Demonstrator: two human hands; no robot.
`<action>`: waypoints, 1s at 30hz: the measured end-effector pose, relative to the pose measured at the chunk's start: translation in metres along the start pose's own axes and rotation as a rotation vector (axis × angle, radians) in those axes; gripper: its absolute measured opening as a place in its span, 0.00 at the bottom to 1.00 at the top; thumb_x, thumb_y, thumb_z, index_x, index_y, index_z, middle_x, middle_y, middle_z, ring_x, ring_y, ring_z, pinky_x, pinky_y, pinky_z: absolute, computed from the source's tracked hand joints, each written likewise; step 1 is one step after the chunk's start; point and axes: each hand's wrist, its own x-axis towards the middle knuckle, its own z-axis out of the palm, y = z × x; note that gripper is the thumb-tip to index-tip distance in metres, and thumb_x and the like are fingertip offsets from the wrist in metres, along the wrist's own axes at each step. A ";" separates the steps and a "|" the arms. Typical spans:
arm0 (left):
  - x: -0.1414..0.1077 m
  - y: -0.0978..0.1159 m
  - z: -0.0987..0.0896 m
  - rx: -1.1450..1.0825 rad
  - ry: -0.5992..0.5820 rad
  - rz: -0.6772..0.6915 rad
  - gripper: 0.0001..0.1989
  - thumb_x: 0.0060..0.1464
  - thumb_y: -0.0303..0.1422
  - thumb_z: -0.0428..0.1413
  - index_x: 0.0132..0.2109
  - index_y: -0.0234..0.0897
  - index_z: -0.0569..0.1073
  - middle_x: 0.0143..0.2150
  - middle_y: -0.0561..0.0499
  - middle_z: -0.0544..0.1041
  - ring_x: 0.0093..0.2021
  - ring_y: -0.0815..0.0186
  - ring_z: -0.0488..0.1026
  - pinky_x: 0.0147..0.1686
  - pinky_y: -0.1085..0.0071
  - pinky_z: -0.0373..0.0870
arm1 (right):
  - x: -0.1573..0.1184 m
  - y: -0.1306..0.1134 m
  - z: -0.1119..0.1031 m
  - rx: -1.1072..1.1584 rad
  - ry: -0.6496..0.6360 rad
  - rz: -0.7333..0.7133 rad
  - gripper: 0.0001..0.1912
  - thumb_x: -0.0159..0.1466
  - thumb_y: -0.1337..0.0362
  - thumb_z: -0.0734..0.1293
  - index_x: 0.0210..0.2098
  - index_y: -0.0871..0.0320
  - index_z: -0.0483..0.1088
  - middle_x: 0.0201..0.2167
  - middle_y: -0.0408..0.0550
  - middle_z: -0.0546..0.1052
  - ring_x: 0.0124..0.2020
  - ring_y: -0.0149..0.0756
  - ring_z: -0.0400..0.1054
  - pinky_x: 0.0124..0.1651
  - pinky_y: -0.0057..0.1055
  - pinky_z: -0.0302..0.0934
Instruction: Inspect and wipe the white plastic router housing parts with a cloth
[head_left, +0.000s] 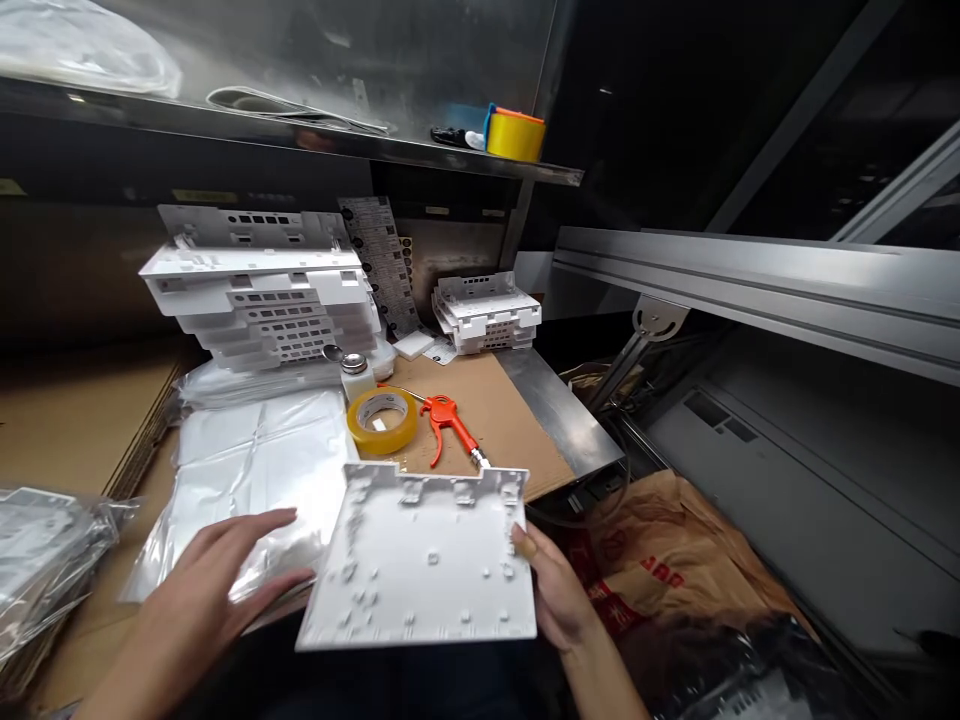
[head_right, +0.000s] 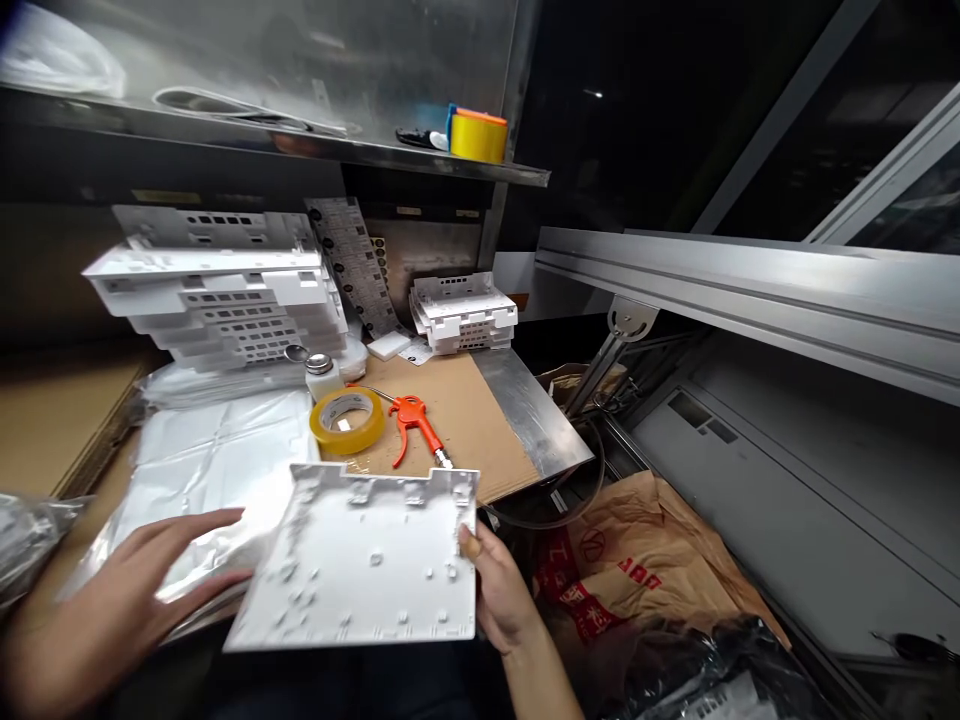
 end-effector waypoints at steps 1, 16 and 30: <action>0.000 -0.003 0.006 0.018 -0.027 0.032 0.32 0.61 0.58 0.55 0.65 0.46 0.66 0.58 0.41 0.76 0.56 0.47 0.76 0.54 0.48 0.77 | -0.001 -0.005 -0.009 0.038 0.068 -0.024 0.31 0.58 0.49 0.79 0.55 0.59 0.77 0.44 0.56 0.85 0.49 0.50 0.80 0.57 0.48 0.70; 0.011 0.012 -0.002 -0.049 -0.115 -0.045 0.30 0.64 0.60 0.46 0.56 0.40 0.66 0.50 0.40 0.81 0.47 0.51 0.81 0.45 0.57 0.79 | -0.005 -0.026 -0.039 0.216 0.403 -0.191 0.35 0.59 0.56 0.80 0.63 0.54 0.71 0.54 0.52 0.83 0.58 0.51 0.77 0.65 0.51 0.68; 0.042 -0.007 -0.033 -0.540 -0.260 -0.291 0.23 0.53 0.55 0.63 0.40 0.45 0.63 0.38 0.45 0.86 0.46 0.49 0.83 0.47 0.54 0.78 | -0.007 -0.022 -0.021 0.161 0.381 -0.185 0.40 0.59 0.54 0.79 0.68 0.53 0.66 0.54 0.53 0.83 0.59 0.52 0.76 0.66 0.52 0.66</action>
